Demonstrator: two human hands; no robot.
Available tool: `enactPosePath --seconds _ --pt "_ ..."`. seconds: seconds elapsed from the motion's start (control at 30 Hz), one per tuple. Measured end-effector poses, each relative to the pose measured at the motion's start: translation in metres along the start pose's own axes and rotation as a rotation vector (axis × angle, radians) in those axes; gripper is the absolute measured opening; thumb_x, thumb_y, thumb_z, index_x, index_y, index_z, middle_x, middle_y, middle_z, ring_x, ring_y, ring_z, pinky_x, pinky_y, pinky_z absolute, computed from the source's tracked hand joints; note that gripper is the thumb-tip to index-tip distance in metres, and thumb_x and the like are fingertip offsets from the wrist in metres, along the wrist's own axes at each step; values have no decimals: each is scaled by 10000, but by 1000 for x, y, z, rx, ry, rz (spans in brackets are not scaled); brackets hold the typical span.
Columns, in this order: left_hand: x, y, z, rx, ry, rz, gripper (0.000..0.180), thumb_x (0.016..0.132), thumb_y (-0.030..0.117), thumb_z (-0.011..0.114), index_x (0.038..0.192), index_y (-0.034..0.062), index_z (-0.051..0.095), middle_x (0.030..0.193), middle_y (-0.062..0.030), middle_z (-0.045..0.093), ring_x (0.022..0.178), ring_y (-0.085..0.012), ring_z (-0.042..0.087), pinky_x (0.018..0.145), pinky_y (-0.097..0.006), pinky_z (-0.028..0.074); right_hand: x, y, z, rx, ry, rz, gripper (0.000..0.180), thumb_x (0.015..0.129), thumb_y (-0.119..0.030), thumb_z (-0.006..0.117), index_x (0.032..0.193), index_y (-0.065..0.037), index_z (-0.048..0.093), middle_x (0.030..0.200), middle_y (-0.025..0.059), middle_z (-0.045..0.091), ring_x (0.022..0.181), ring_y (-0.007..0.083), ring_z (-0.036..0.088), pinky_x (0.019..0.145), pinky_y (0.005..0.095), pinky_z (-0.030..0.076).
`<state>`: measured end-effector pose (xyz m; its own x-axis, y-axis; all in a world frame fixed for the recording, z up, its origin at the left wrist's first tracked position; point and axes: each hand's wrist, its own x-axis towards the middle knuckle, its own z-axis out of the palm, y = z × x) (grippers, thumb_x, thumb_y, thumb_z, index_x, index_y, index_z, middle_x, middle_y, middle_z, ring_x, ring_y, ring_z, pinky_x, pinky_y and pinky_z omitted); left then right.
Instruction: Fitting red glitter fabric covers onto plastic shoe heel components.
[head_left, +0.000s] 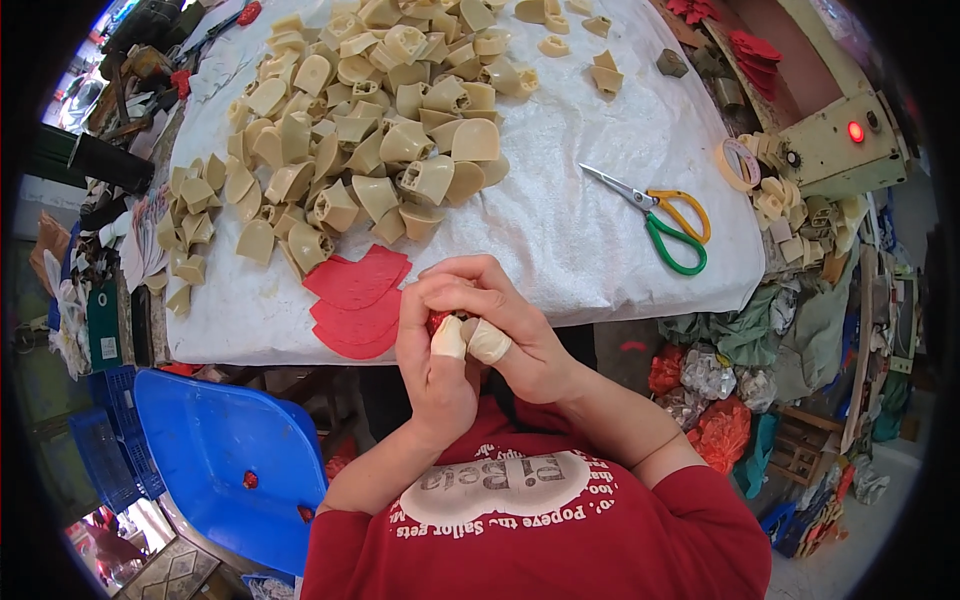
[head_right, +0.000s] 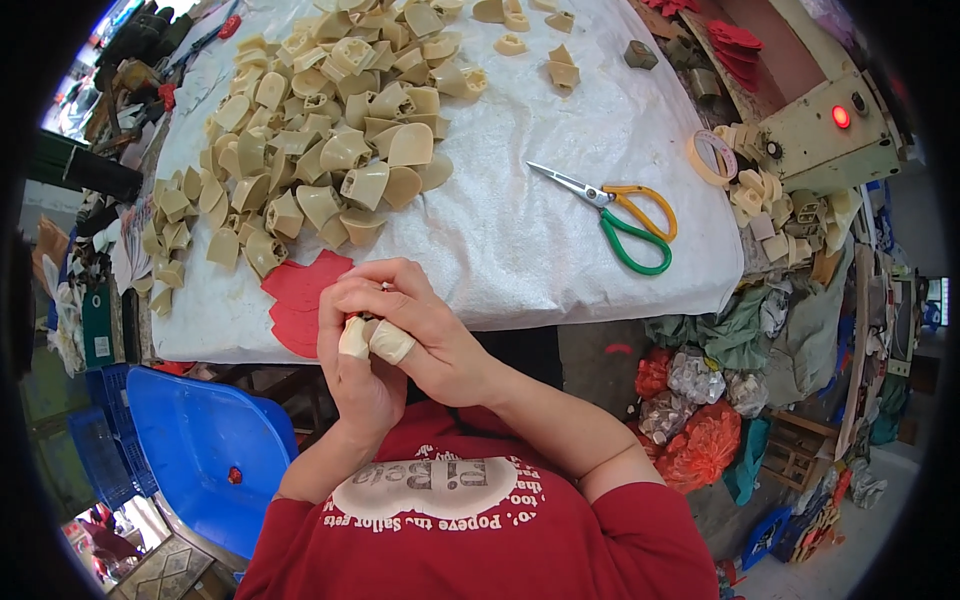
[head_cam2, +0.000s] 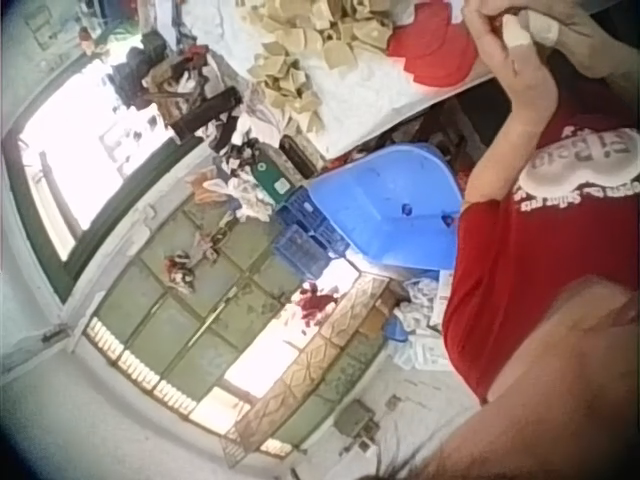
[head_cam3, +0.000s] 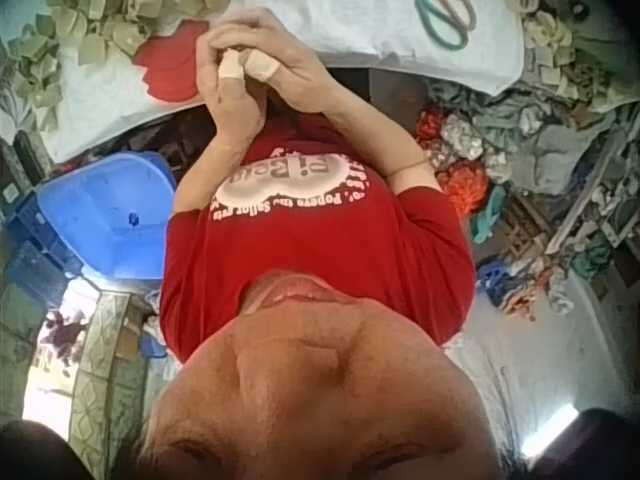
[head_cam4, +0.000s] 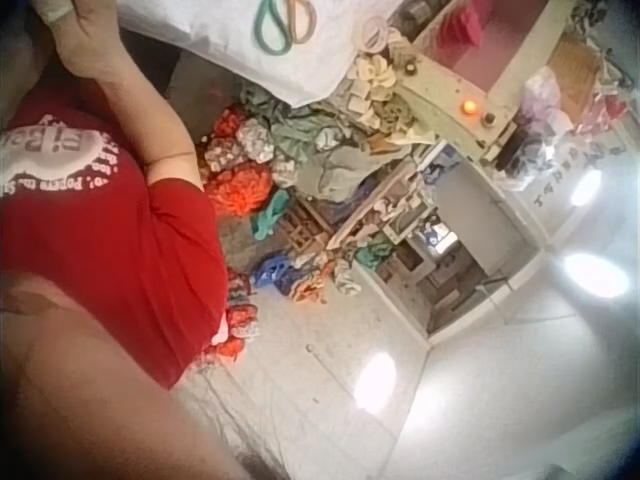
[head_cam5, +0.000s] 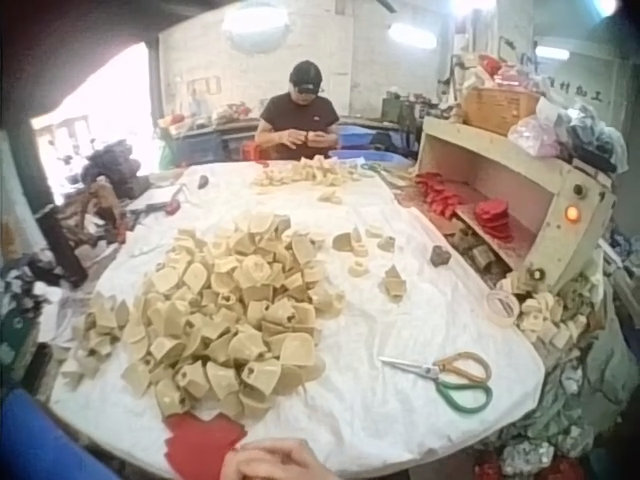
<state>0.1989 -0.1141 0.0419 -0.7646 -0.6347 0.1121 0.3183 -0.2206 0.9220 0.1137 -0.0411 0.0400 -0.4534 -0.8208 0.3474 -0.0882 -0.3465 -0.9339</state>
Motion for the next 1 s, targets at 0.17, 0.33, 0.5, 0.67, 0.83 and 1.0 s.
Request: enactPosePath --seconds 0.17,0.33,0.5,0.67,0.83,1.0 --pt "2 0 -5 -183 -119 -139 405 885 307 493 1187 53 404 1046 -55 455 893 -136 496 706 -266 424 0 0 -9 -20 35 -62 335 942 -275 462 1167 -44 555 1208 105 474 1093 232 465 885 334 418" --pt "7 11 -10 -120 -415 -266 897 829 468 619 1427 36 109 1166 -113 390 861 -155 513 653 -259 458 18 -21 -24 385 21 504 284 915 -325 527 992 -58 586 868 19 565 697 74 553 475 203 462" --pt "0 7 -10 116 -361 -224 905 862 461 583 1444 -2 67 1354 -136 273 977 -178 513 766 -284 470 17 6 -34 309 -171 455 194 885 -242 583 828 -59 556 887 29 547 774 91 536 617 238 450" --pt "1 -2 -16 280 -252 -9 795 857 429 608 1390 -19 223 1296 -145 368 1103 -193 473 918 -289 408 9 -1 -11 40 -20 123 214 921 -266 524 860 -62 544 887 29 526 779 116 493 689 279 420" --pt "3 13 -11 -121 -176 -312 859 790 490 669 1385 52 233 1220 -96 422 1130 -197 478 899 -302 451 4 -23 -11 344 48 456 266 933 -278 492 1087 -71 559 1015 6 501 743 84 481 574 222 419" --pt "2 10 -2 -340 -138 -327 772 827 420 651 1375 54 249 1221 -95 417 1101 -200 488 871 -311 476 -4 0 -4 115 110 179 254 901 -170 488 1101 -29 554 1081 23 507 871 80 517 734 235 435"
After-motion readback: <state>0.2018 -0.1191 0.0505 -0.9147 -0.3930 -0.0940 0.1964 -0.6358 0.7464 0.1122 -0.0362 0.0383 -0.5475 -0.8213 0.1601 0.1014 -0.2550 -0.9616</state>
